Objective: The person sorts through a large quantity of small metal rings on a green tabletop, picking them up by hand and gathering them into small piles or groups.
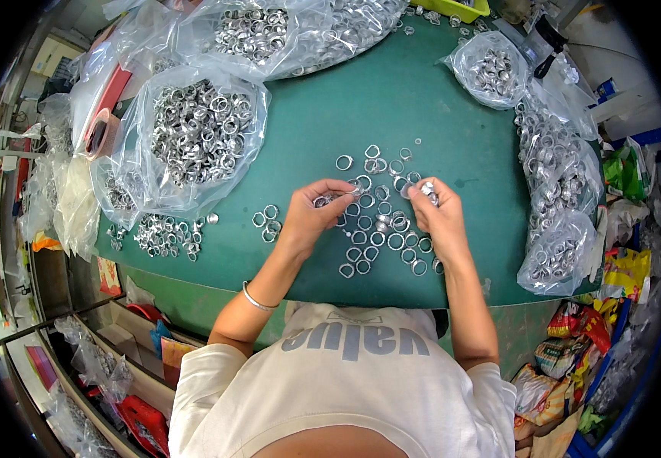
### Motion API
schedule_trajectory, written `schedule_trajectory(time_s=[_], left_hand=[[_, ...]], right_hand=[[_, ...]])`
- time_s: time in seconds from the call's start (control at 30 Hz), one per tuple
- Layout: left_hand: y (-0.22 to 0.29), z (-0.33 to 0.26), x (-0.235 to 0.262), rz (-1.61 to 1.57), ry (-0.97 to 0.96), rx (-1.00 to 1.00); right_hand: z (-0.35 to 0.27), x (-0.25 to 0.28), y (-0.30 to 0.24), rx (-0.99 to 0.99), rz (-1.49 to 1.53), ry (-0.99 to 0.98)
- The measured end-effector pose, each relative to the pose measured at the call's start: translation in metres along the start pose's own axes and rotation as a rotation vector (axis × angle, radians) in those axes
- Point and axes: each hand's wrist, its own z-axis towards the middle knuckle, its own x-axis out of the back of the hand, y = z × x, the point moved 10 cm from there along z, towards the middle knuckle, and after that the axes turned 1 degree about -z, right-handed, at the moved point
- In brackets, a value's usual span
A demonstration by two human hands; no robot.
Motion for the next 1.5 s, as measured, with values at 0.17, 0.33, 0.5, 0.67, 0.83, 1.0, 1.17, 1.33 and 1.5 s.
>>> schedule_trajectory(time_s=[0.17, 0.33, 0.5, 0.67, 0.83, 1.0, 1.17, 1.33, 1.5], left_hand=[[0.013, -0.008, -0.012, 0.014, 0.002, -0.096], [0.016, -0.017, -0.024, 0.194, 0.038, -0.242], [0.032, -0.033, -0.029, 0.381, 0.134, -0.506], [0.039, -0.041, -0.038, 0.461, 0.159, -0.626], [0.028, -0.036, -0.033, 0.370, 0.167, -0.470], [0.005, -0.020, -0.026, 0.024, 0.111, -0.262], [0.014, -0.024, -0.034, 0.120, 0.041, -0.290], [0.003, -0.020, -0.034, 0.042, 0.065, -0.290], [-0.003, -0.015, -0.018, -0.004, 0.070, -0.196]], right_hand=[[-0.010, -0.027, 0.012, -0.172, 0.302, -0.144], [-0.015, -0.051, 0.024, -0.199, 0.184, -0.218], [-0.022, -0.060, 0.025, -0.215, 0.167, -0.225], [-0.030, -0.063, 0.016, -0.225, 0.170, -0.247], [-0.029, -0.056, 0.008, -0.121, -0.119, -0.257], [-0.035, -0.058, -0.004, -0.013, -0.232, -0.168], [-0.032, -0.054, -0.004, -0.047, -0.288, -0.189], [-0.028, -0.054, -0.007, 0.152, -0.427, -0.137], [-0.031, -0.058, -0.014, 0.120, -0.400, -0.137]])
